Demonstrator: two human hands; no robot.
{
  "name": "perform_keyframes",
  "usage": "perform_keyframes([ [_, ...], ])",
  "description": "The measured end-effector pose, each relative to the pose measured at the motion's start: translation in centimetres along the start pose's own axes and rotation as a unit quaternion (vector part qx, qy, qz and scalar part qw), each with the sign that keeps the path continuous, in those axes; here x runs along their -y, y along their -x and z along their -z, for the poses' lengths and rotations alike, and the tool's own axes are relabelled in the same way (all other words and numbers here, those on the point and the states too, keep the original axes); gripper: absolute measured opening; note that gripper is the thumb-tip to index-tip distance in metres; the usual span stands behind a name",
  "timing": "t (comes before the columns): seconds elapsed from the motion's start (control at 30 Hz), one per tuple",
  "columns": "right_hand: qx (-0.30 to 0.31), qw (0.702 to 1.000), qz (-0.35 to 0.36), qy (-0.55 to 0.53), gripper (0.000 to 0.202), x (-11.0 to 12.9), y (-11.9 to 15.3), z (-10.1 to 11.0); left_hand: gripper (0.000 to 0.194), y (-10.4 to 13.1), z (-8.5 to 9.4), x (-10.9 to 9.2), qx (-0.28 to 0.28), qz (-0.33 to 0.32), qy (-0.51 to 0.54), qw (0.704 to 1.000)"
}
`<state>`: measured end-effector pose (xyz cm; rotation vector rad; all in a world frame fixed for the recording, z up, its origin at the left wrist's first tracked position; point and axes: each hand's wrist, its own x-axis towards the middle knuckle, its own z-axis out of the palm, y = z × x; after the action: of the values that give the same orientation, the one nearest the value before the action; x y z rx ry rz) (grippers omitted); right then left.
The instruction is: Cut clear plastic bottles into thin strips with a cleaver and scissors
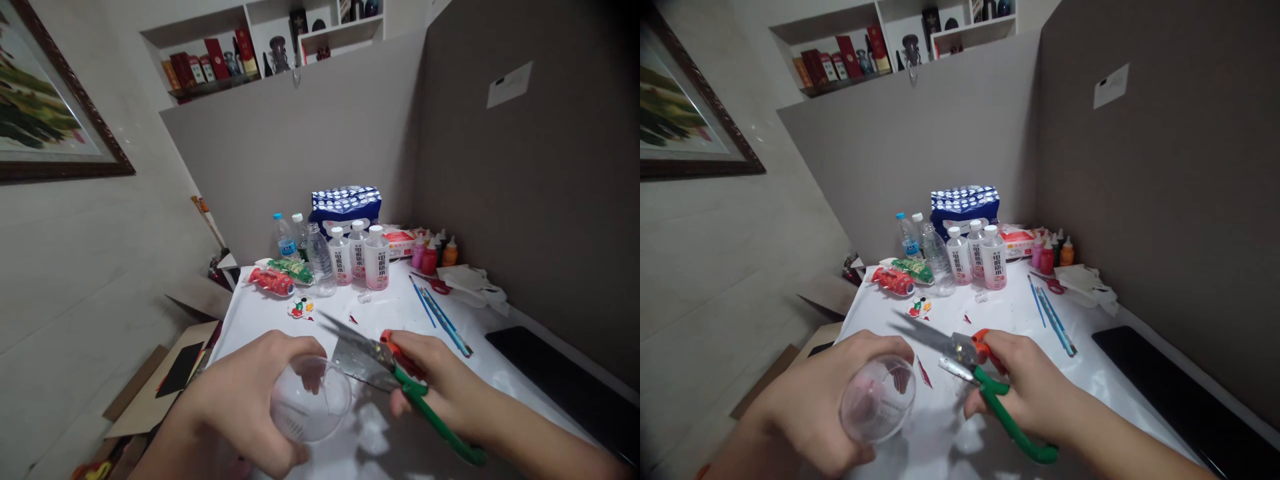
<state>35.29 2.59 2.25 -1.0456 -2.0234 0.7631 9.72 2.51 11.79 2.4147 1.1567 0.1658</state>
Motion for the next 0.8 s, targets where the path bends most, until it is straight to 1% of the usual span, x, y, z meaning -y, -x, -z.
perform_keyframes([
  [0.1,-0.003,0.992,-0.070,-0.103,0.026,0.1,-0.2,-0.3,0.048,-0.3,-0.3,-0.2,0.033,0.011,0.042,0.999],
  [0.13,-0.005,0.989,-0.082,-0.122,0.025,0.3,-0.2,-0.3,0.045,-0.5,-0.5,-0.2,0.032,0.013,0.043,0.998],
  [0.2,-0.002,0.983,-0.095,-0.155,0.024,0.8,0.0,-0.5,0.043,-1.1,-1.0,-0.3,0.041,0.016,0.034,0.998],
  [0.27,0.016,0.978,-0.095,-0.182,0.025,1.0,0.4,-1.0,0.044,-1.7,-1.6,-0.4,0.067,0.013,0.019,0.997],
  [0.37,0.038,0.971,-0.103,-0.212,0.019,0.3,0.8,-2.2,0.045,-2.4,-2.6,-0.4,0.100,0.000,-0.016,0.995],
  [0.43,0.023,0.964,-0.106,-0.243,0.014,-0.4,1.0,-2.9,0.046,-2.7,-3.4,-0.5,0.083,0.000,-0.045,0.996],
  [0.5,-0.017,0.957,-0.103,-0.271,0.013,-0.9,0.9,-3.1,0.054,-2.9,-4.1,-0.6,0.029,0.008,-0.067,0.997],
  [0.57,-0.066,0.957,-0.109,-0.262,0.015,-0.9,0.6,-2.9,0.067,-3.0,-4.7,-0.7,-0.021,0.009,-0.080,0.997],
  [0.63,-0.085,0.960,-0.136,-0.229,0.017,-0.3,0.3,-2.2,0.074,-3.2,-4.9,-0.6,-0.042,0.003,-0.091,0.995],
  [0.7,-0.068,0.965,-0.148,-0.207,0.018,0.3,-0.1,-1.6,0.066,-3.2,-4.9,-0.5,-0.044,0.000,-0.099,0.994],
  [0.8,-0.056,0.977,-0.121,-0.169,0.026,0.4,-0.5,-0.8,0.056,-2.9,-4.3,-0.2,-0.053,0.008,-0.107,0.993],
])
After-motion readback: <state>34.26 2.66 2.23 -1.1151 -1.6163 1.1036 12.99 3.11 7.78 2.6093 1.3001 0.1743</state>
